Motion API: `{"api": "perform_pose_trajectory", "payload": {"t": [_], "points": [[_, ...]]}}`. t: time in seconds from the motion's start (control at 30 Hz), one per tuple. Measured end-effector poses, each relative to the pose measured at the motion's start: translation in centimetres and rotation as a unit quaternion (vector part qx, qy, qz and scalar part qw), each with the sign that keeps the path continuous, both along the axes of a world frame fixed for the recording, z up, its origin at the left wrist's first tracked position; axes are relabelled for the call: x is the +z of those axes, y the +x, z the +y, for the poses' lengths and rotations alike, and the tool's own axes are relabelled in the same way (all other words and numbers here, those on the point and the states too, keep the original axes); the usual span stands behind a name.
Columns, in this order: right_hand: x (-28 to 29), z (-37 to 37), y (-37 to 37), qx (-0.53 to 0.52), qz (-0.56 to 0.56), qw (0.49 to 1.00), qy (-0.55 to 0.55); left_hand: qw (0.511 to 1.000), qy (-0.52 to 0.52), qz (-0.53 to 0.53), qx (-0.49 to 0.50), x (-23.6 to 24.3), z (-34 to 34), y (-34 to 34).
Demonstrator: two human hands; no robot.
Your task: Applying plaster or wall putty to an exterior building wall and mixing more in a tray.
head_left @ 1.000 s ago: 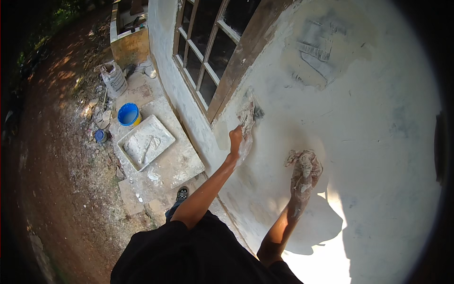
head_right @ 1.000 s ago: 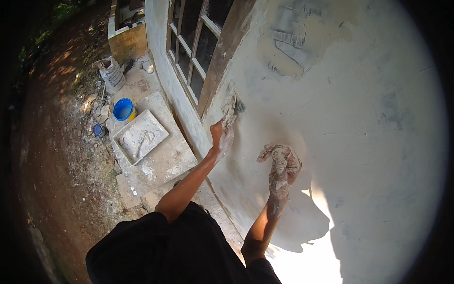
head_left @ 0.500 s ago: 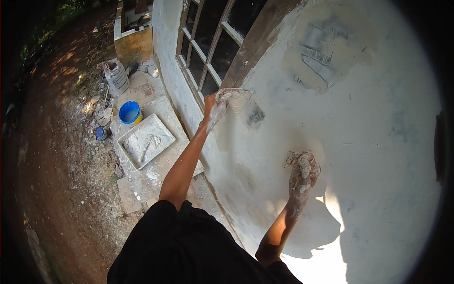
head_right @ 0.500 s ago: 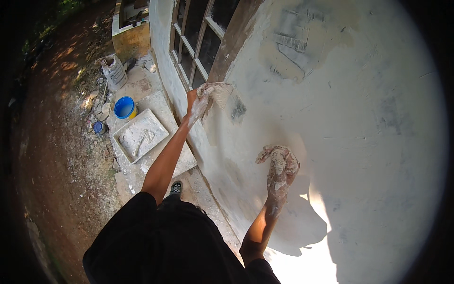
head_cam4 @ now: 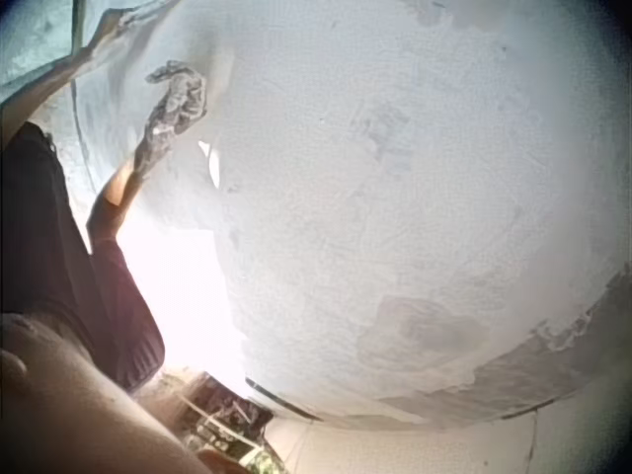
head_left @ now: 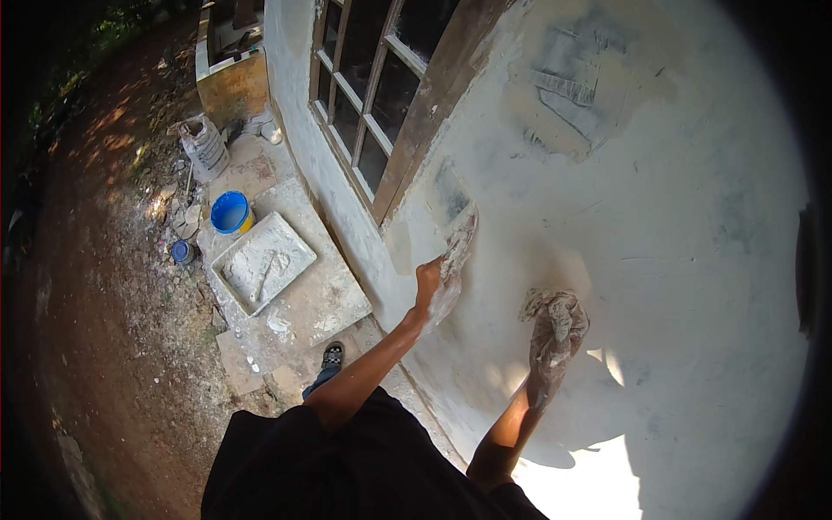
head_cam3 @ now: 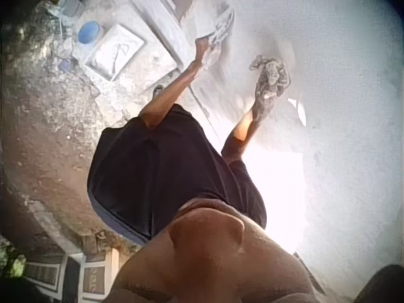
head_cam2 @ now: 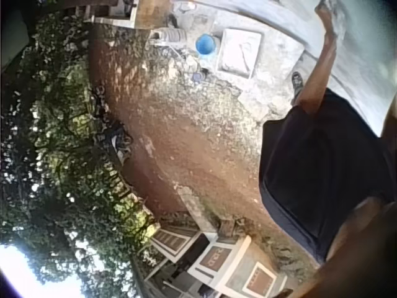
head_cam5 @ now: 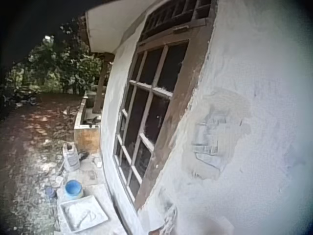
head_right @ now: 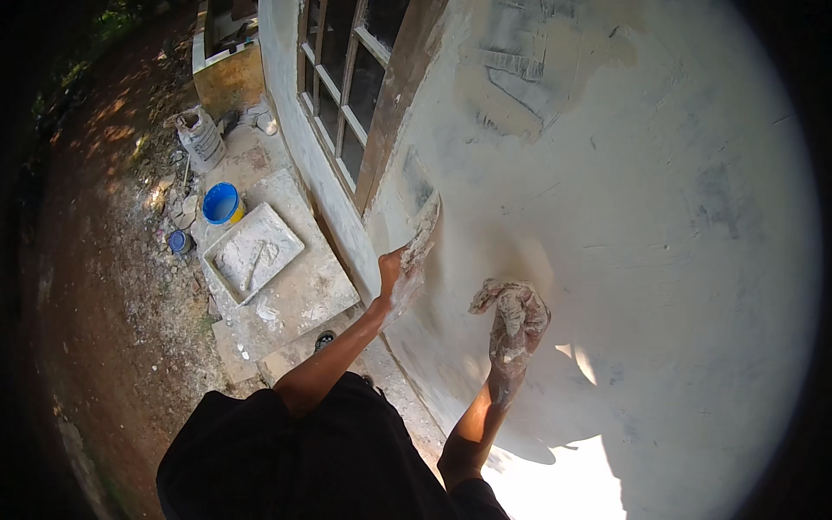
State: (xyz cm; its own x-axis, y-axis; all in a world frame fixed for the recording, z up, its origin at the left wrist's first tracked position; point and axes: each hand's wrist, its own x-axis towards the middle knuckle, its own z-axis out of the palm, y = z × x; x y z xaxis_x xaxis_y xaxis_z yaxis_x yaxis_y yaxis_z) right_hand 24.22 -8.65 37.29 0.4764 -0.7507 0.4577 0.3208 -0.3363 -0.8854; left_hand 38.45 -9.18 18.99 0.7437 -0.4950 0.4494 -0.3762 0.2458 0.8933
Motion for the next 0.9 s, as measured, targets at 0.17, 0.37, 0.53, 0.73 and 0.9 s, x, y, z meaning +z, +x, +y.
{"api": "perform_pose_trajectory", "payload": {"t": [0.17, 0.37, 0.53, 0.73, 0.9], "points": [[0.0, -0.3, 0.4, -0.015, 0.010, 1.000, -0.001, 0.980, -0.031, 0.159, -0.119, -3.2, 0.6, 6.6], [-0.3, -0.2, 0.9, -0.001, 0.009, 1.000, 0.011, 0.998, -0.060, -0.002, -0.025, 0.1, -4.1, 16.9], [-0.1, -0.1, 1.1, -0.011, 0.008, 1.000, 0.019, 0.993, -0.095, 0.033, 0.057, 1.9, -2.1, 14.2], [-0.2, 0.1, 1.4, -0.006, 0.029, 1.000, 0.011, 0.989, -0.019, 0.136, -0.058, 1.6, -1.1, 2.5], [0.0, 0.0, 1.8, 0.002, 0.008, 1.000, 0.025, 0.994, -0.033, 0.025, -0.102, 0.2, 3.3, 0.5]]}}
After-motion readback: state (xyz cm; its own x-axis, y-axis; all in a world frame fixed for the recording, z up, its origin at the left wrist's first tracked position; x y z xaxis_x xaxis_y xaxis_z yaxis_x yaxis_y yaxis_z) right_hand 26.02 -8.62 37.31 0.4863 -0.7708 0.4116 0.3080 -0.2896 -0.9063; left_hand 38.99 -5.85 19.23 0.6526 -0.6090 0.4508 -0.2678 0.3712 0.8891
